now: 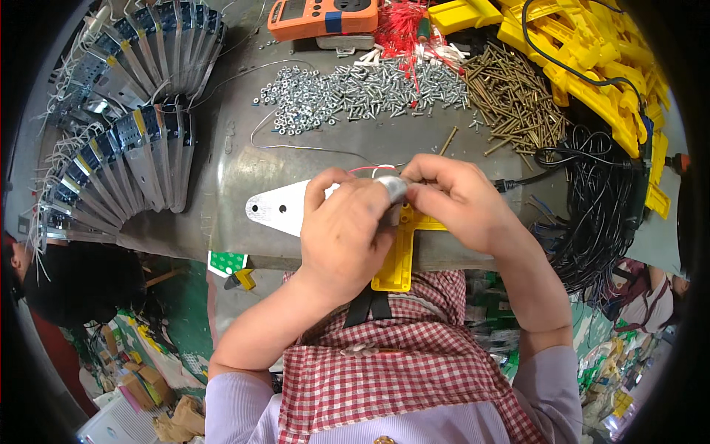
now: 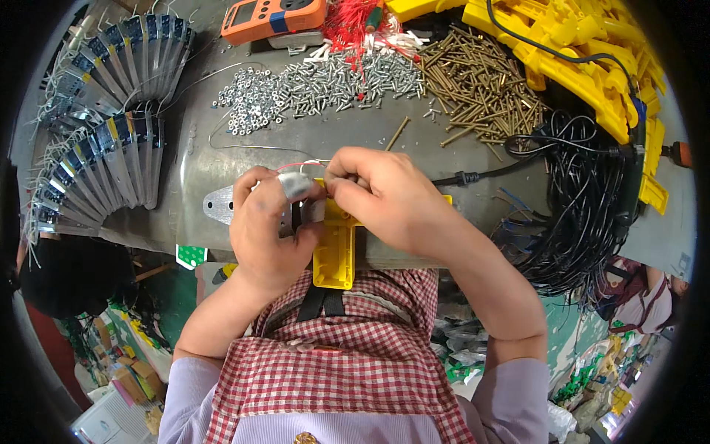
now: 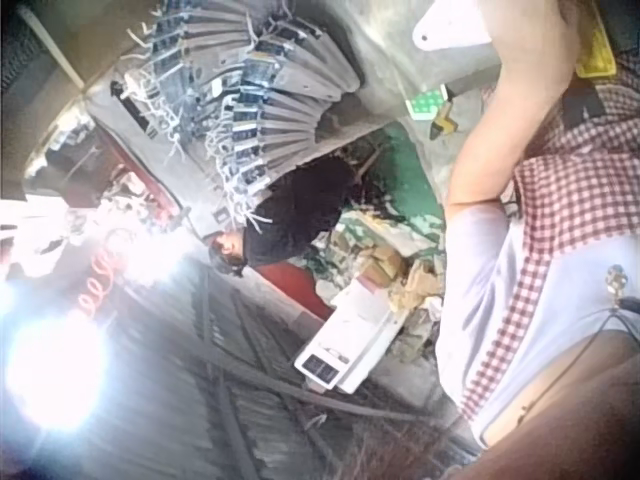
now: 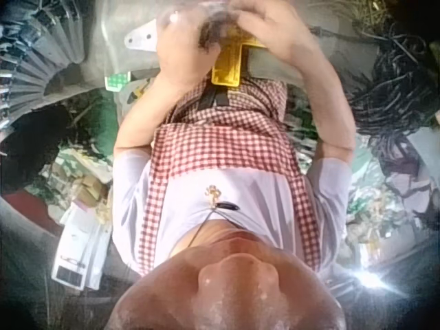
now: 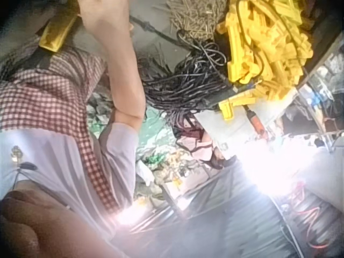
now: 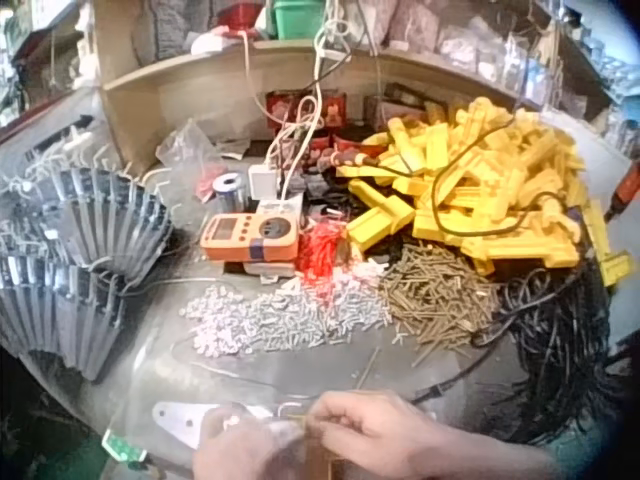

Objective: Assembling hardware components by soldering wires and securing them with screws.

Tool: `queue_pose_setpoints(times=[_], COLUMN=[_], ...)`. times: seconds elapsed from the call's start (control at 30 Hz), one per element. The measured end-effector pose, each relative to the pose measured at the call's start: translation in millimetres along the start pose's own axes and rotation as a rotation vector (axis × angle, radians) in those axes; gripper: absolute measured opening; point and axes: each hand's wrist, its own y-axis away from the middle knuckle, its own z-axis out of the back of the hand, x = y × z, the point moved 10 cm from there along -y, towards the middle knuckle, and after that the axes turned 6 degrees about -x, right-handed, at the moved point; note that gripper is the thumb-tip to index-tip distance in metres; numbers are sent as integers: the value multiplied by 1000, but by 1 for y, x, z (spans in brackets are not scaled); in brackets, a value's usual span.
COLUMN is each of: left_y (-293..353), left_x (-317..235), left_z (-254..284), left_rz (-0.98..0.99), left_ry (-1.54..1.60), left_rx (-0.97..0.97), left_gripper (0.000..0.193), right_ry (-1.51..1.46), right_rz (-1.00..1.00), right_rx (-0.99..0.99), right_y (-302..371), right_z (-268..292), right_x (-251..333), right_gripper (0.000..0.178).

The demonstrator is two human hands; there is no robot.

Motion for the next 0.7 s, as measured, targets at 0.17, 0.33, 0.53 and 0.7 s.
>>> queue_pose_setpoints(times=[0.17,0.33,0.53,0.7], left_y=[-16,-17,2,-11], left_x=[7,21,48,11], left_z=[-5,-16,-29,-6], left_rz=[59,263,703,111], left_ry=[-73,131,514,36], left_rx=[109,287,313,147], left_gripper=[62,56,54,60], right_ry=[446,465,414,345], right_rz=[314,481,607,355], right_rx=[-164,-142,-138,55], right_y=[23,12,20,2], right_z=[15,12,7,1], right_x=[41,49,47,31], right_gripper=[12,16,13,13])
